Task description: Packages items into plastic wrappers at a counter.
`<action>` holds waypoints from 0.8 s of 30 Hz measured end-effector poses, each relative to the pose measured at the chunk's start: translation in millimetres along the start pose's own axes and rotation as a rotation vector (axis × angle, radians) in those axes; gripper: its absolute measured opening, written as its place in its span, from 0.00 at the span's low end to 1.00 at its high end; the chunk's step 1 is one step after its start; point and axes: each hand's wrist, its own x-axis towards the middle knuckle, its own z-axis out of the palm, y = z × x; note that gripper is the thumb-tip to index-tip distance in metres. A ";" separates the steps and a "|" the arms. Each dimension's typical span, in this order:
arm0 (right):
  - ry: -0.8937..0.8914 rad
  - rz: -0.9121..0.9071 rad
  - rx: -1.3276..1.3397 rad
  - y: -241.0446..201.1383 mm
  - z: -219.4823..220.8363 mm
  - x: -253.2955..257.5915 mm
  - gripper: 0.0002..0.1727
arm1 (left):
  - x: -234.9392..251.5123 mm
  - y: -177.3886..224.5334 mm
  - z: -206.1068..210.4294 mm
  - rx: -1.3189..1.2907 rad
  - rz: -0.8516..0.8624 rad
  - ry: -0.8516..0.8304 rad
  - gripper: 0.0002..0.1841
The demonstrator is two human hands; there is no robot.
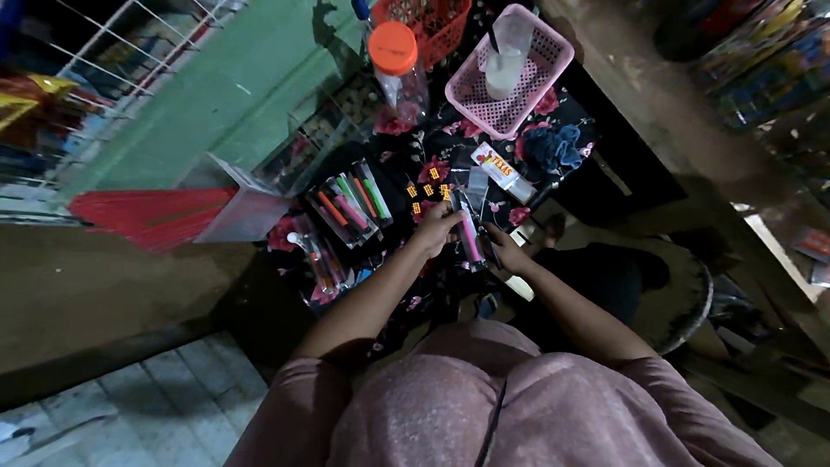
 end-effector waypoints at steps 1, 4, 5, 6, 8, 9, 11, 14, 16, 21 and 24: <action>0.017 -0.013 -0.012 0.9 0.1 0.9 0.28 | 1.0 0.7 0.4 0.007 -0.006 0.003 0.13; 0.044 -0.003 -0.065 -5.2 0.4 1.3 0.24 | 3.5 0.7 0.8 0.009 -0.022 0.010 0.13; 0.036 0.016 -0.087 -12.5 0.1 1.0 0.23 | 4.4 -0.5 -0.4 0.014 -0.025 0.021 0.13; 0.033 0.032 -0.108 -18.8 -0.2 1.3 0.23 | 5.8 -2.8 -3.0 0.036 -0.025 0.042 0.14; 0.038 0.052 -0.139 -19.5 -2.3 5.6 0.23 | 10.0 -12.4 -13.8 0.183 -0.008 0.109 0.16; 0.034 0.072 -0.139 -17.6 -5.3 8.2 0.25 | 12.3 -19.4 -22.1 0.323 0.009 0.146 0.17; 0.056 0.100 -0.114 -10.3 -12.7 12.4 0.31 | 12.5 -29.4 -41.6 0.658 -0.021 0.160 0.22; 0.163 0.084 -0.292 -17.0 -35.7 10.8 0.34 | 6.8 -45.0 -58.0 1.014 -0.083 0.139 0.26; 0.230 0.098 -0.518 -29.2 -58.8 11.4 0.34 | 7.3 -57.3 -59.8 1.164 -0.042 0.155 0.31; 0.333 0.161 -0.844 -15.5 -107.8 50.9 0.30 | 31.5 -63.9 -32.9 1.377 0.253 0.082 0.25; 0.316 0.170 -0.934 4.6 -116.6 82.5 0.29 | 63.2 -67.9 -21.2 1.404 0.175 0.060 0.23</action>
